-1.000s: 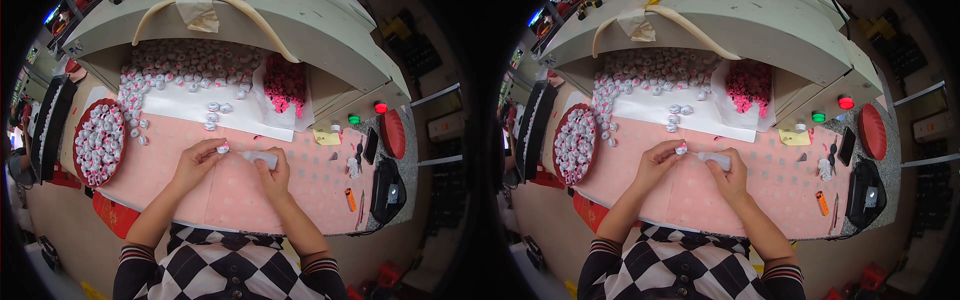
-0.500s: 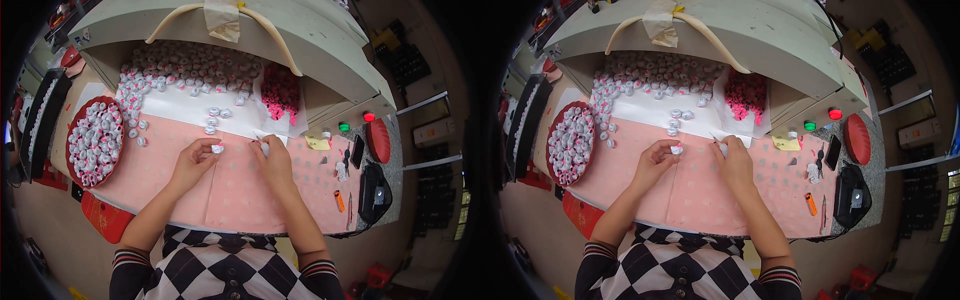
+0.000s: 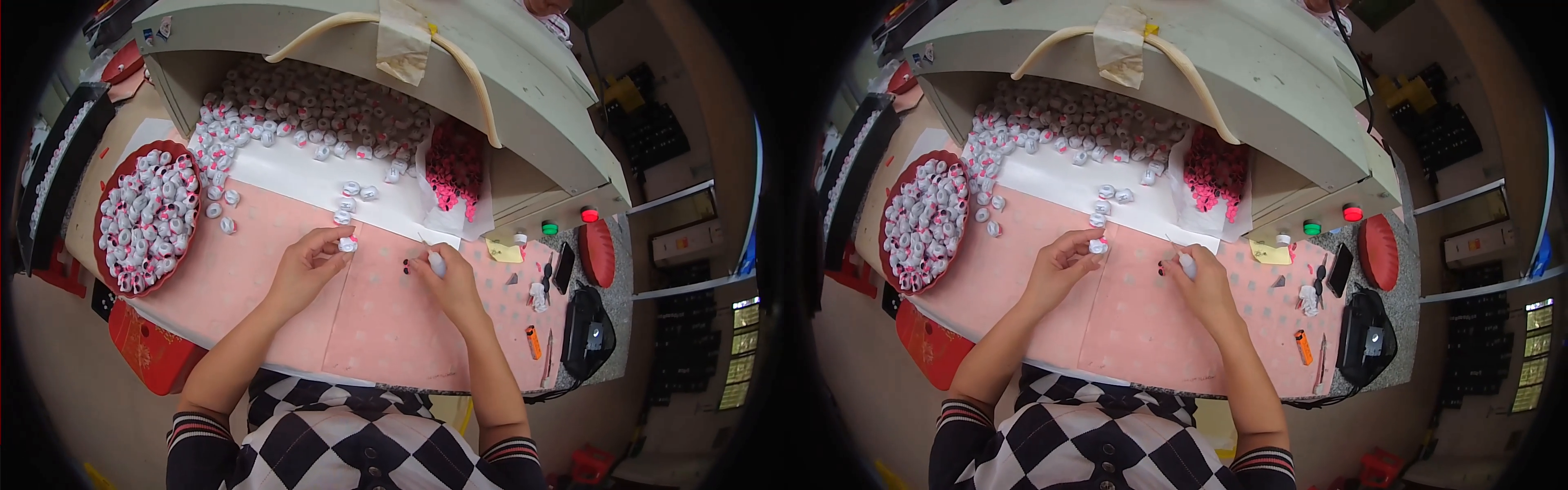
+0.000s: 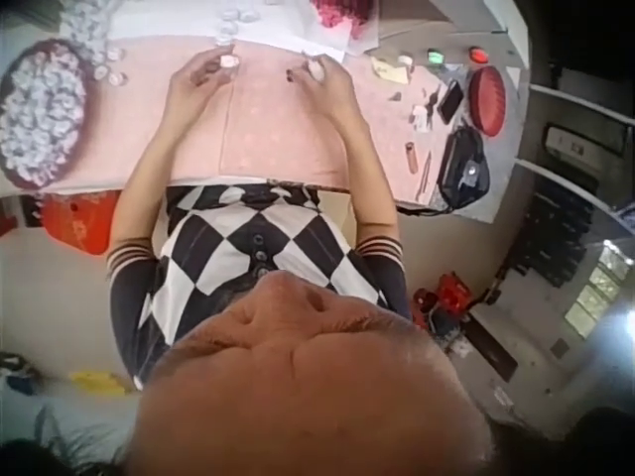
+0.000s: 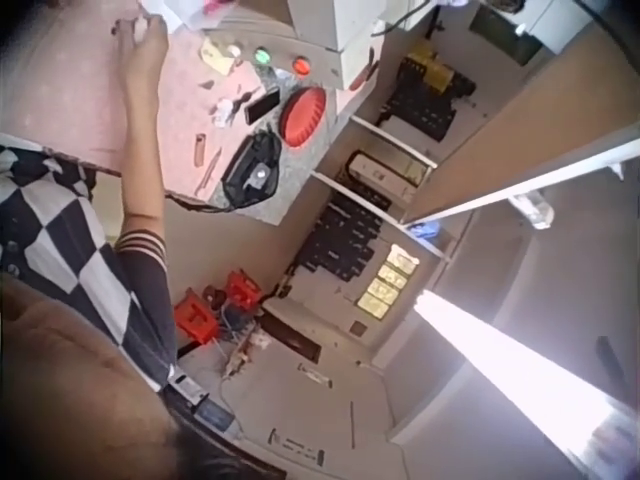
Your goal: Assembling small pink decorative flowers into white plastic containers at a manual workstation.
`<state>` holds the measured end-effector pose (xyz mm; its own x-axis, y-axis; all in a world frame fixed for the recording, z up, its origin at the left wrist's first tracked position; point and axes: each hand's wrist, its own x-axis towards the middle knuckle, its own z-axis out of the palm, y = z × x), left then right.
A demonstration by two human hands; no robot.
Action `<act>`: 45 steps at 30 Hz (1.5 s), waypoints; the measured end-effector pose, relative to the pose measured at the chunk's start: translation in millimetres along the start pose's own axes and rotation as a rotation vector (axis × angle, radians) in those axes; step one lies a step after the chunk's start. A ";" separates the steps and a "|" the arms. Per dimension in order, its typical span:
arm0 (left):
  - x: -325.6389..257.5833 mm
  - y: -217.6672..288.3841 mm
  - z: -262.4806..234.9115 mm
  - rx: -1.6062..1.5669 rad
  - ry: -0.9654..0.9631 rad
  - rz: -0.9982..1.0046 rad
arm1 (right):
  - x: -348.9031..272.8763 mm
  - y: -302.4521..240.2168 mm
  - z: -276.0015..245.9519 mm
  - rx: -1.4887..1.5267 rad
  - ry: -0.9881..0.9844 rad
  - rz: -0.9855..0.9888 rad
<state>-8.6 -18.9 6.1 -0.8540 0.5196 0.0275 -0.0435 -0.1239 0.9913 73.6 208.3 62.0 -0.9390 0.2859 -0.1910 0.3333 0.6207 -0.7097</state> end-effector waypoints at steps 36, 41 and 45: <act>-3.6 -0.6 15.9 0.116 -0.251 -0.017 | -5.5 14.9 37.1 1.001 -0.359 0.089; -4.4 0.2 16.0 0.151 -0.245 0.002 | -3.9 16.0 38.7 0.960 -0.375 0.116; -2.1 1.6 13.8 0.269 -0.277 0.034 | -1.5 20.1 43.0 0.973 -0.386 0.123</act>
<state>0.3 -8.5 9.3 -0.6783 0.7325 0.0576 0.1514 0.0626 0.9865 78.2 188.9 18.9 -0.9235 -0.0509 -0.3801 0.3772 -0.2994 -0.8764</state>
